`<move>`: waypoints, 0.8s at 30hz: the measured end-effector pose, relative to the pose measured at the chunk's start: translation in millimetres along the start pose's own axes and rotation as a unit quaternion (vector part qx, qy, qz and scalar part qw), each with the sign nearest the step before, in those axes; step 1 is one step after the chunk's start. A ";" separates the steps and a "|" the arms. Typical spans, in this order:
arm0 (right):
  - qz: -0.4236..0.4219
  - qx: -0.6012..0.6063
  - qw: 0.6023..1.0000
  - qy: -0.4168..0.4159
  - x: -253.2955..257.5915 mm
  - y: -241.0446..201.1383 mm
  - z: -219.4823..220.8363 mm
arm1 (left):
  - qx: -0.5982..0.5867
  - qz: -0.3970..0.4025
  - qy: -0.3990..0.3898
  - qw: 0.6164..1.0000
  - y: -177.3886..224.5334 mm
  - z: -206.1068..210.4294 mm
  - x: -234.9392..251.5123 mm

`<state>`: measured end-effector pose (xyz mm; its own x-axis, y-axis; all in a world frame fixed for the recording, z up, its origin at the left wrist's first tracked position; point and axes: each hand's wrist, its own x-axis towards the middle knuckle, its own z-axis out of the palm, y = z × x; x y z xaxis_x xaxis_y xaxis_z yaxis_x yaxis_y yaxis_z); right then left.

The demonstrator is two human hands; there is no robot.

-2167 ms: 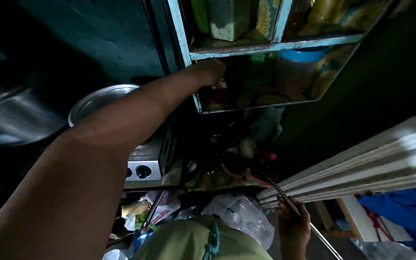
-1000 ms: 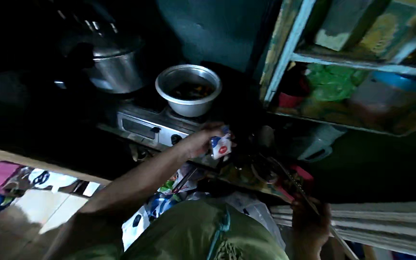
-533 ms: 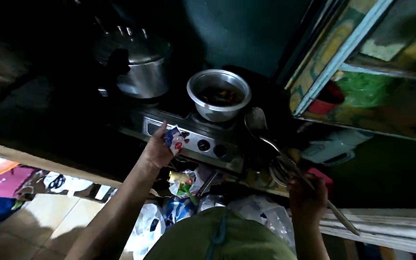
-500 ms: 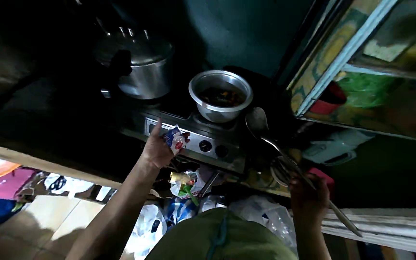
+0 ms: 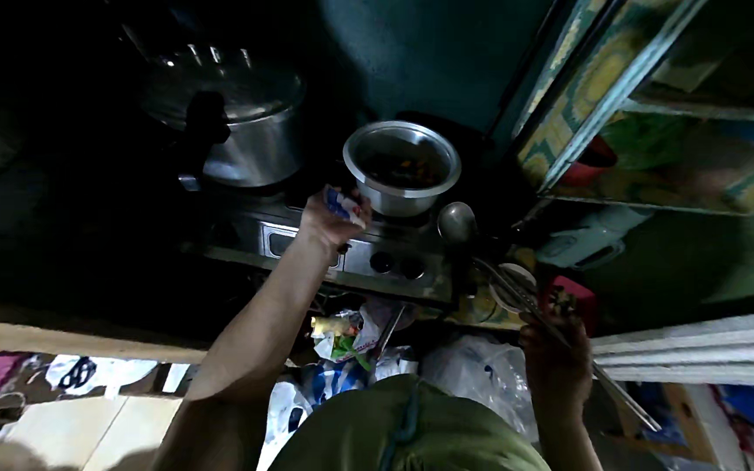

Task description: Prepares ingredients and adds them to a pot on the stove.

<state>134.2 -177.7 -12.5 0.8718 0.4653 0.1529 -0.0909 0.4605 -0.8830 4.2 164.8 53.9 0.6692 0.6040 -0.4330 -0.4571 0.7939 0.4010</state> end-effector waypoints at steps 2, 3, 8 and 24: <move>-0.002 0.009 1.000 0.007 0.5 0.0 -0.6 | -0.007 0.039 0.012 0.999 14.1 19.7 10.8; -0.003 0.012 1.000 0.013 1.3 0.3 -0.3 | -0.009 0.063 0.024 0.998 21.9 28.9 15.8; -0.007 0.020 1.000 0.018 6.1 -1.9 -5.5 | 0.006 0.146 0.042 0.988 53.3 60.8 45.2; -0.018 0.027 0.999 0.002 40.7 -11.0 -73.3 | 0.322 0.180 0.027 0.929 38.0 114.3 105.5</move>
<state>206.0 -219.2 -29.0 0.8766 0.4451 0.1828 -0.0851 0.5174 -0.8515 124.4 250.7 115.6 0.5026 0.8387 -0.2097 -0.1889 0.3433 0.9200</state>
